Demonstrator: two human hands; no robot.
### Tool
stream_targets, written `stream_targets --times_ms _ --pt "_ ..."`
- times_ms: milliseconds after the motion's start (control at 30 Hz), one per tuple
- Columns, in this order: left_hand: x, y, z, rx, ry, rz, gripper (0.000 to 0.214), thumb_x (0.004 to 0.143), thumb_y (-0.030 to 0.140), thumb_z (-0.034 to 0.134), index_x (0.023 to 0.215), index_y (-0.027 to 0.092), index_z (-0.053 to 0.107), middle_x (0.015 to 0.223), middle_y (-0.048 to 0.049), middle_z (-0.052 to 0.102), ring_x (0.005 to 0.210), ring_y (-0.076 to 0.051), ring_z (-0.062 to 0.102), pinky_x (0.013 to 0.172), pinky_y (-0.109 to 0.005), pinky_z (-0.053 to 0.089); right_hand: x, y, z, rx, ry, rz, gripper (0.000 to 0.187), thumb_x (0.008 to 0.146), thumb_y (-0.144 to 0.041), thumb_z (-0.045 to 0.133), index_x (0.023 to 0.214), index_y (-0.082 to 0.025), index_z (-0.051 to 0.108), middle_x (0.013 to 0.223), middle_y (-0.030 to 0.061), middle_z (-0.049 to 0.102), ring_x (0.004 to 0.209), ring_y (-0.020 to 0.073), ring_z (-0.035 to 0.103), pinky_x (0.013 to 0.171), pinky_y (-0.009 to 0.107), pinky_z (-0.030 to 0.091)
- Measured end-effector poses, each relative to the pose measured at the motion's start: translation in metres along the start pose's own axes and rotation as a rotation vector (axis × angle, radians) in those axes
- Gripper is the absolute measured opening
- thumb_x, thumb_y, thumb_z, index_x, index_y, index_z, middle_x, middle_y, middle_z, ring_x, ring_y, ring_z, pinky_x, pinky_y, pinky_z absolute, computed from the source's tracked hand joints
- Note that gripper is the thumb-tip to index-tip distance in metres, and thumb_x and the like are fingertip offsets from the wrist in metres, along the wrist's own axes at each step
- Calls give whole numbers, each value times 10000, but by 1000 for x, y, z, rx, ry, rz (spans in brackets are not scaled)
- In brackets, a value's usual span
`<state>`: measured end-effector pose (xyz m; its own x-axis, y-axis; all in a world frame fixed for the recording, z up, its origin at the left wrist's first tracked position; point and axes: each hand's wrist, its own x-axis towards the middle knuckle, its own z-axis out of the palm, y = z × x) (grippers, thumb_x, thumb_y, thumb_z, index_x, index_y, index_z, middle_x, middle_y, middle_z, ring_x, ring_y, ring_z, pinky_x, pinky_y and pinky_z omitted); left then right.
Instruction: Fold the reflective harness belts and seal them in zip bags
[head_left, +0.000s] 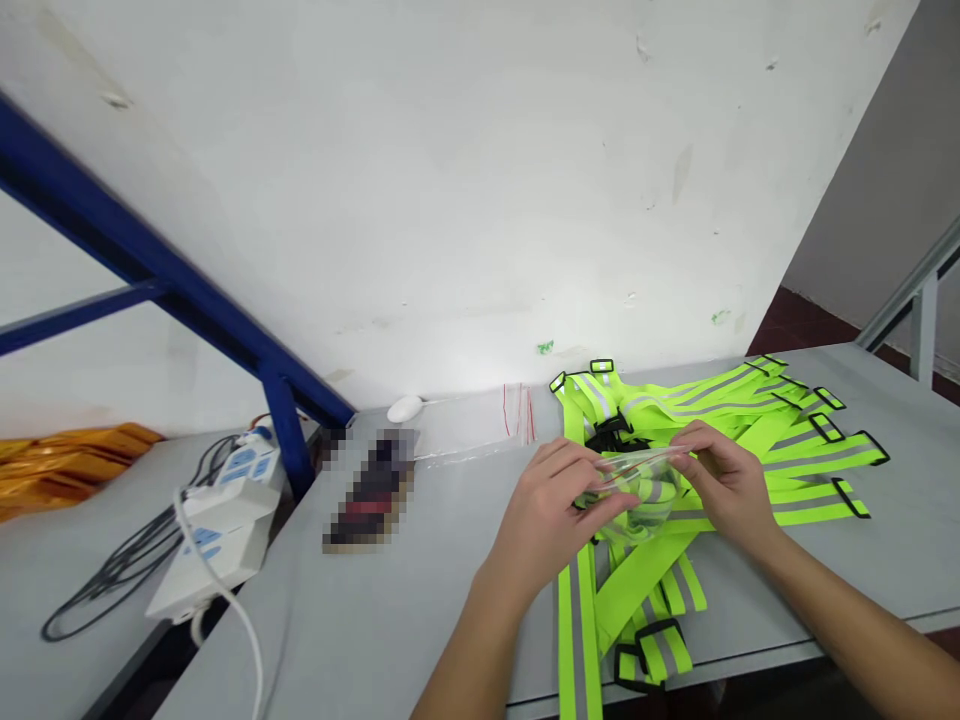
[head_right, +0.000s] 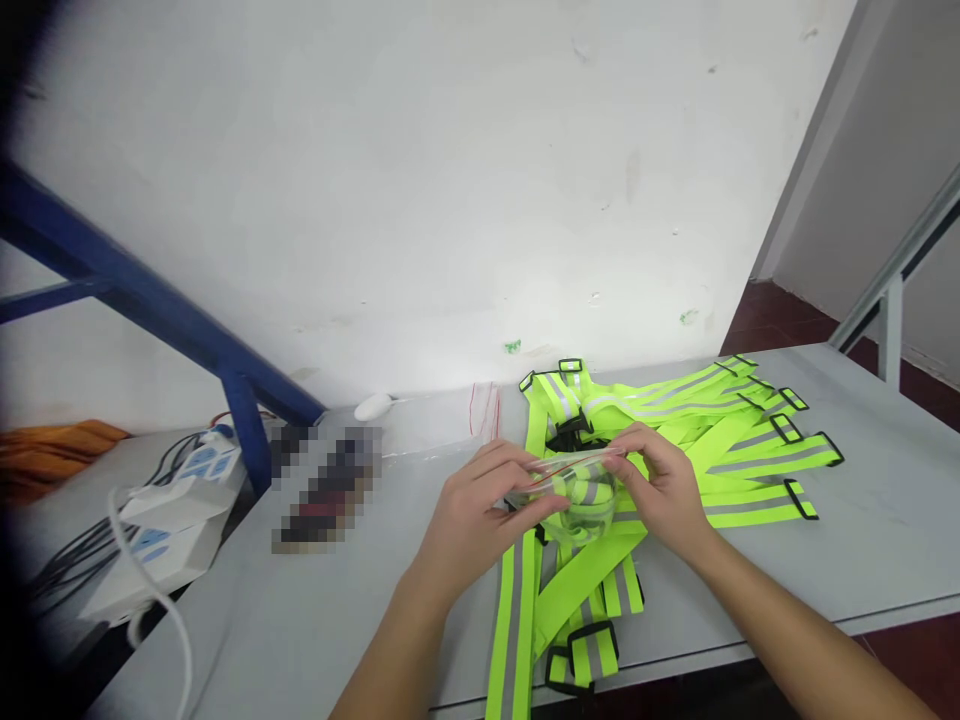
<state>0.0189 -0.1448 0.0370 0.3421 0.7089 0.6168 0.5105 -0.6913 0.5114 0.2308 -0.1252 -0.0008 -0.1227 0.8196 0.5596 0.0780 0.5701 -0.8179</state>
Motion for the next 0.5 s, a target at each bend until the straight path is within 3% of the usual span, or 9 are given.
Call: stream_targets --times_ms 133,233,333,500 --pt "-2 6 7 -122 27 -268 186 782 332 709 860 217 586 820 -16 650 778 -159 615 658 -267 482 1 -1 -4 69 -22 31 73 891 -180 583 909 -243 616 818 21 565 762 156 538 622 277 427" --pt "-1 9 15 -330 124 -500 351 747 309 741 1022 259 529 855 8 654 847 -160 639 708 -257 488 1 -3 -7 106 -44 45 63 887 -185 593 900 -242 618 819 23 559 773 157 532 654 284 436" --pt "1 7 22 -635 179 -632 533 730 293 753 1160 285 438 851 23 661 811 -153 650 706 -260 497 1 -4 -8 133 -54 65 45 871 -197 619 877 -241 623 826 23 556 784 158 533 674 286 442" --pt "1 -3 34 -881 123 -733 321 731 345 746 971 194 594 936 -38 691 813 -158 650 708 -259 511 3 -3 -8 166 -24 122 61 853 -224 644 793 -227 634 804 22 551 727 148 532 625 278 434"
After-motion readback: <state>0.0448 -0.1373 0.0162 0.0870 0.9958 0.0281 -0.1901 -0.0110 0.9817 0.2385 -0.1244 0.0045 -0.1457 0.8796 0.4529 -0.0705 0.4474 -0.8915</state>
